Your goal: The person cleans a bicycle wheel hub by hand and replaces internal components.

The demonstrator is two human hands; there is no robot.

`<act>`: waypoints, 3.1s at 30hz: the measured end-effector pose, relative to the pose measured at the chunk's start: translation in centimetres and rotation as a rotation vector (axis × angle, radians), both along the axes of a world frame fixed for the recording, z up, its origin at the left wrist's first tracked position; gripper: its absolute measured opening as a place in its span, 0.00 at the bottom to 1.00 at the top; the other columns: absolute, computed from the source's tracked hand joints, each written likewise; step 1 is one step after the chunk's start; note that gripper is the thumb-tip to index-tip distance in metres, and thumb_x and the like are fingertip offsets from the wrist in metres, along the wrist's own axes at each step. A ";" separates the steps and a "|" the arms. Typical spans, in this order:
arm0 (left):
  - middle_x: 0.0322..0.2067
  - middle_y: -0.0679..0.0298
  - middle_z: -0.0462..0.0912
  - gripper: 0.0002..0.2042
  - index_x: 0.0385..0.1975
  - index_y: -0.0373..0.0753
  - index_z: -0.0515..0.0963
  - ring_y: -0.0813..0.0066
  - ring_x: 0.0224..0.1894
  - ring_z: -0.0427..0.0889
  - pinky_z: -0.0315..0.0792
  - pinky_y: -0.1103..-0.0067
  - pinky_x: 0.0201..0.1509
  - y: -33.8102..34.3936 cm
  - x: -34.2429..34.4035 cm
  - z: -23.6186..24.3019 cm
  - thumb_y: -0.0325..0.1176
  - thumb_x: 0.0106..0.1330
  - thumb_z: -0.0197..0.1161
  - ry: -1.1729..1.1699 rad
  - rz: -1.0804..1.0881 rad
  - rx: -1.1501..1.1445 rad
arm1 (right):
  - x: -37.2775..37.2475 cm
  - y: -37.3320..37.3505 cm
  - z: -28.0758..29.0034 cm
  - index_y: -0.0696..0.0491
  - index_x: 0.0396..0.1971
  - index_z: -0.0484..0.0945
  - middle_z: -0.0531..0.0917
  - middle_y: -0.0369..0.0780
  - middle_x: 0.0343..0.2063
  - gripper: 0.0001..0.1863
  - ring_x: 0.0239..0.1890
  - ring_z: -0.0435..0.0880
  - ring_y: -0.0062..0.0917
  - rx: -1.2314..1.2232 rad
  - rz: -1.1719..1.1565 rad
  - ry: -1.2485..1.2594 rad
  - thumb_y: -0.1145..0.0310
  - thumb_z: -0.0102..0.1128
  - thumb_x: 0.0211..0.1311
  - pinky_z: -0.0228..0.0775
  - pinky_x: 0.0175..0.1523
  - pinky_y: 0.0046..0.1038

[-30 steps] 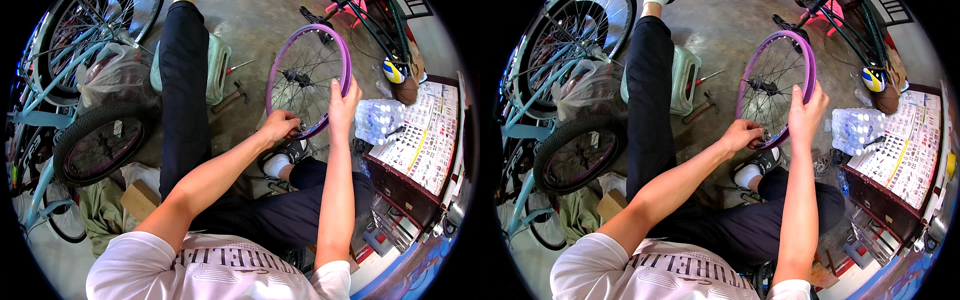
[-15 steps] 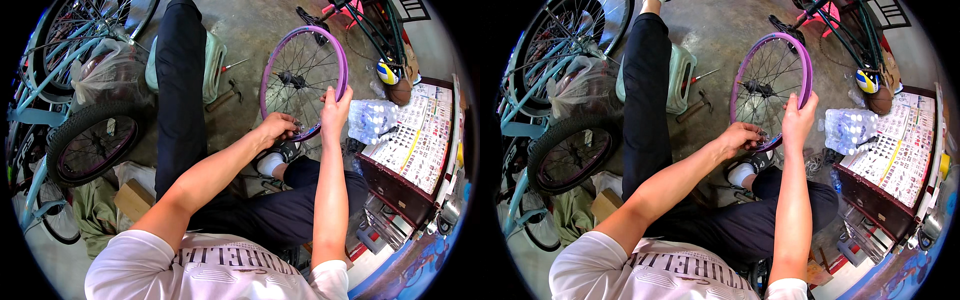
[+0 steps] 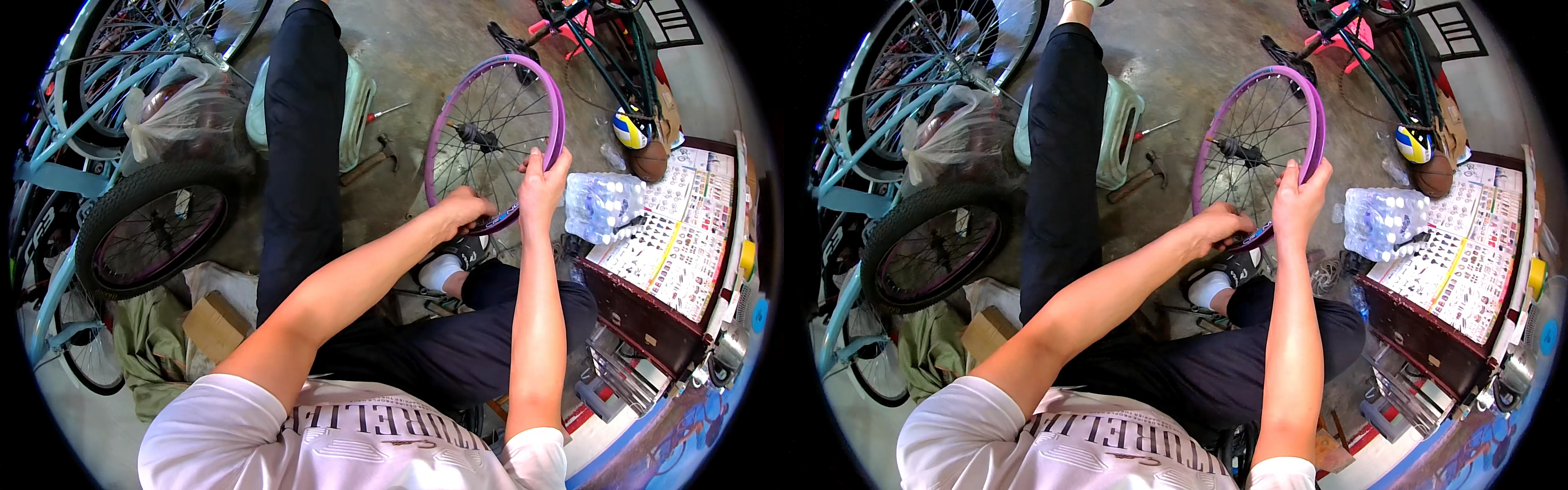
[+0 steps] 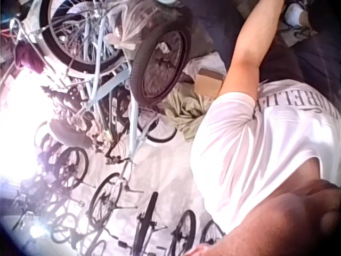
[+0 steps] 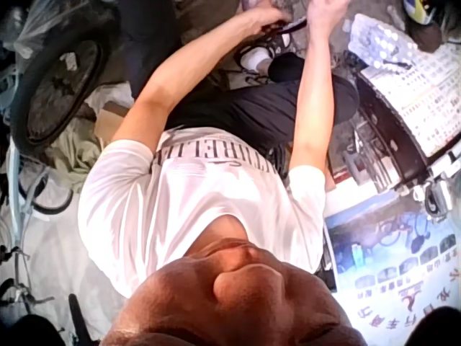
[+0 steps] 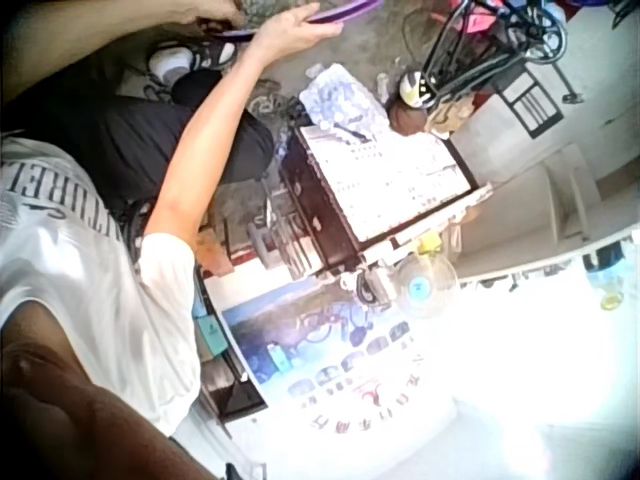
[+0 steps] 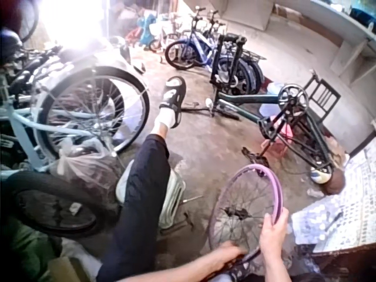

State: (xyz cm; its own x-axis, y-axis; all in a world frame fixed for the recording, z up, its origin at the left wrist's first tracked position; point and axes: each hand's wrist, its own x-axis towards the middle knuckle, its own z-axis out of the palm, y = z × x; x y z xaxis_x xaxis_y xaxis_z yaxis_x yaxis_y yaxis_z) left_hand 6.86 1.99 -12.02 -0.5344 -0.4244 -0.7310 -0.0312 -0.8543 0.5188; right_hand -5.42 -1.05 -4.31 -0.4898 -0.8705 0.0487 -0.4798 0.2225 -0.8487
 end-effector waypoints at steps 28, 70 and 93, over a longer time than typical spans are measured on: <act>0.29 0.73 0.81 0.11 0.44 0.36 0.83 0.86 0.22 0.67 0.60 0.84 0.24 1.2 0.9 -1.7 0.32 0.65 0.70 0.118 0.092 0.058 | 0.0 0.6 -0.4 0.56 0.55 0.67 0.83 0.47 0.29 0.17 0.30 0.84 0.39 -0.010 0.030 0.094 0.69 0.58 0.71 0.73 0.38 0.39; 0.44 0.41 0.86 0.22 0.40 0.31 0.87 0.46 0.50 0.87 0.80 0.60 0.54 -1.8 -0.4 4.7 0.45 0.54 0.73 -0.771 -0.614 -0.788 | 1.4 0.9 0.1 0.52 0.55 0.66 0.84 0.56 0.32 0.19 0.38 0.83 0.59 0.002 -0.041 0.223 0.67 0.59 0.69 0.72 0.39 0.54; 0.30 0.69 0.82 0.08 0.42 0.36 0.80 0.81 0.24 0.74 0.63 0.81 0.26 0.6 2.5 -0.8 0.31 0.70 0.67 -0.019 -0.032 -0.031 | 1.7 1.6 -0.3 0.54 0.52 0.65 0.83 0.56 0.29 0.15 0.34 0.83 0.58 -0.041 -0.007 0.135 0.70 0.57 0.70 0.71 0.36 0.54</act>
